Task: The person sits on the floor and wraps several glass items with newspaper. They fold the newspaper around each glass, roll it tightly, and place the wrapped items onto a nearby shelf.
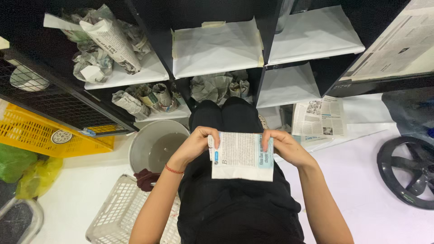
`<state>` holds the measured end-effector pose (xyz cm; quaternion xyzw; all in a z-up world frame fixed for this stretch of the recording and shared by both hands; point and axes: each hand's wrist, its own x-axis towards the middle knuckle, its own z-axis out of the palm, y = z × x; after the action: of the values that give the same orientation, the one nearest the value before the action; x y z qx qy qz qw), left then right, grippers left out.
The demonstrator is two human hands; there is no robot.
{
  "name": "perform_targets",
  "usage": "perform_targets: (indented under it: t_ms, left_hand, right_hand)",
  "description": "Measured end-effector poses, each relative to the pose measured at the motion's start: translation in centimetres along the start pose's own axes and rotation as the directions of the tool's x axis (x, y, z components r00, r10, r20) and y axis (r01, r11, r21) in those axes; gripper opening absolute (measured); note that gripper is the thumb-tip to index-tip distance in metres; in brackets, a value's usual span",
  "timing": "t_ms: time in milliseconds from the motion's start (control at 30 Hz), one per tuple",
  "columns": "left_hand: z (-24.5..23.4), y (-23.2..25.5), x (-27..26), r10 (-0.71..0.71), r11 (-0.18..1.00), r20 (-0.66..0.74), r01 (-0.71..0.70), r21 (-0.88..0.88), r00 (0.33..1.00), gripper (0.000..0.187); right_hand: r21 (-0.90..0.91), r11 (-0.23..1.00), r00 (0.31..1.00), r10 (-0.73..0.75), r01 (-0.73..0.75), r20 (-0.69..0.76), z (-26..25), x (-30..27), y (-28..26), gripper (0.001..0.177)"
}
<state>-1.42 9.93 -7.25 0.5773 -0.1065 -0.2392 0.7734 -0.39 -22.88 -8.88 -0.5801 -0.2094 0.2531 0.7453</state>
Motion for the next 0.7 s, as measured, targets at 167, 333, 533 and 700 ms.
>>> perform_targets:
  t_ms: [167, 333, 533, 700]
  left_hand:
    - [-1.9, -2.8, 0.3, 0.128, 0.953, -0.096, -0.095, 0.288, 0.987, 0.023]
    - [-3.6, -5.6, 1.2, 0.217, 0.936, -0.081, -0.183, 0.299, 0.973, 0.023]
    - [-5.0, -7.9, 4.3, 0.104, 0.993, -0.512, -0.056, 0.108, 0.853, 0.027]
    - [-3.1, -12.2, 7.9, 0.263, 0.944, -0.515, -0.106, 0.313, 0.816, 0.056]
  right_hand:
    - [0.352, 0.934, 0.997, 0.049, -0.066, 0.059, 1.0, 1.2, -0.3, 0.023]
    - [-0.288, 0.932, 0.945, 0.13, -0.22, -0.301, 4.5, 2.6, -1.8, 0.054]
    - [-0.737, 0.65, 0.864, -0.251, -0.184, -0.437, 3.9, 7.5, -1.3, 0.063]
    - [-0.916, 0.345, 0.861, -0.38, -0.207, -0.337, 4.0, 14.2, 4.2, 0.061]
